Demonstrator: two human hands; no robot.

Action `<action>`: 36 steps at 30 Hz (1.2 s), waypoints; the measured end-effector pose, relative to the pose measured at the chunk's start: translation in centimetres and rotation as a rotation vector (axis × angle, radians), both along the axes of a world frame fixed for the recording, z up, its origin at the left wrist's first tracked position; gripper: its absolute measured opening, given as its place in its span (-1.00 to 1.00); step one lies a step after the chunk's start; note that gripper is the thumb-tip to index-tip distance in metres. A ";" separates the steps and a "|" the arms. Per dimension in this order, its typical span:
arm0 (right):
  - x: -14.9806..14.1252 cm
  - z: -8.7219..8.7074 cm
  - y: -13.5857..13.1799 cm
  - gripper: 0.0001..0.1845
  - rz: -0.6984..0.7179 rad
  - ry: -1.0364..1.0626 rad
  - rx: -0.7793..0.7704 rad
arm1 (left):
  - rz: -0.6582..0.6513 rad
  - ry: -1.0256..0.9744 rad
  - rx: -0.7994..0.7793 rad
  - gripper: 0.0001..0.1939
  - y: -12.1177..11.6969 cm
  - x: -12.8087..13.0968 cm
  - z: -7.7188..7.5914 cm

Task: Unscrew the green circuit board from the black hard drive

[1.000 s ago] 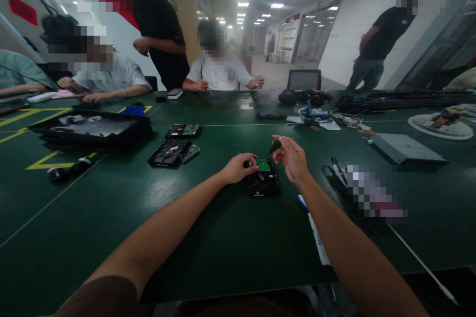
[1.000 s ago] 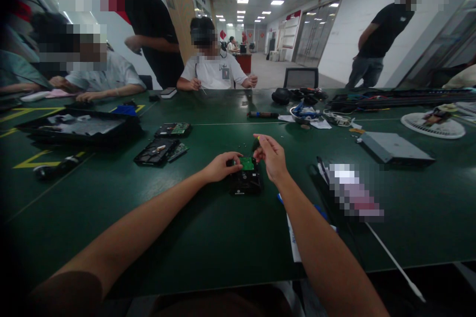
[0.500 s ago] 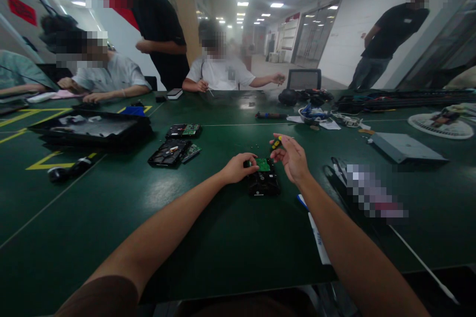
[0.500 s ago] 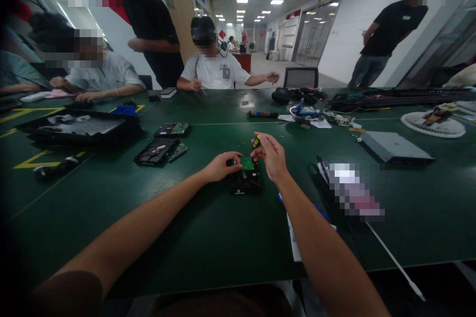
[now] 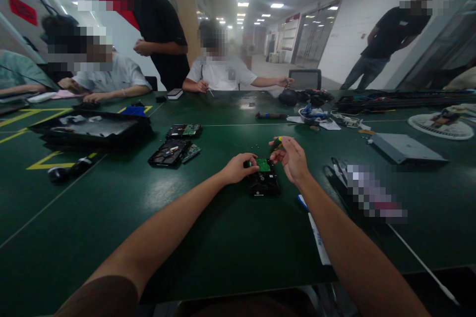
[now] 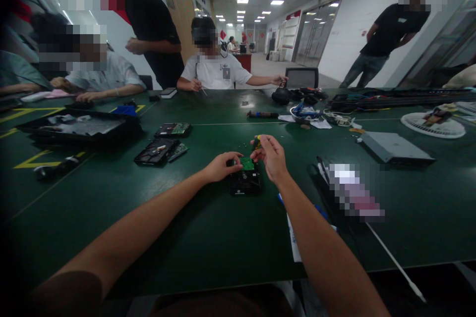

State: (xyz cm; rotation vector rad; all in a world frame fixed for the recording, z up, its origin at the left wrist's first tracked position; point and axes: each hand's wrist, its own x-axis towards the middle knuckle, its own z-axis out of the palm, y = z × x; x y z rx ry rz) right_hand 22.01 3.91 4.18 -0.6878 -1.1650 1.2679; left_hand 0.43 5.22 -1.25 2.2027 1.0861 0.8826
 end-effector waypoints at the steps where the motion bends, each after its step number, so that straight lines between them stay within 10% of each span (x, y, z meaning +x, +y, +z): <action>1: 0.0 0.0 0.0 -0.62 -0.006 -0.015 -0.001 | 0.000 -0.004 0.003 -0.86 0.0 0.0 -0.1; 36: 0.3 -0.2 0.1 -0.63 -0.004 -0.025 -0.001 | -0.008 0.001 0.000 -0.86 0.2 0.2 -0.3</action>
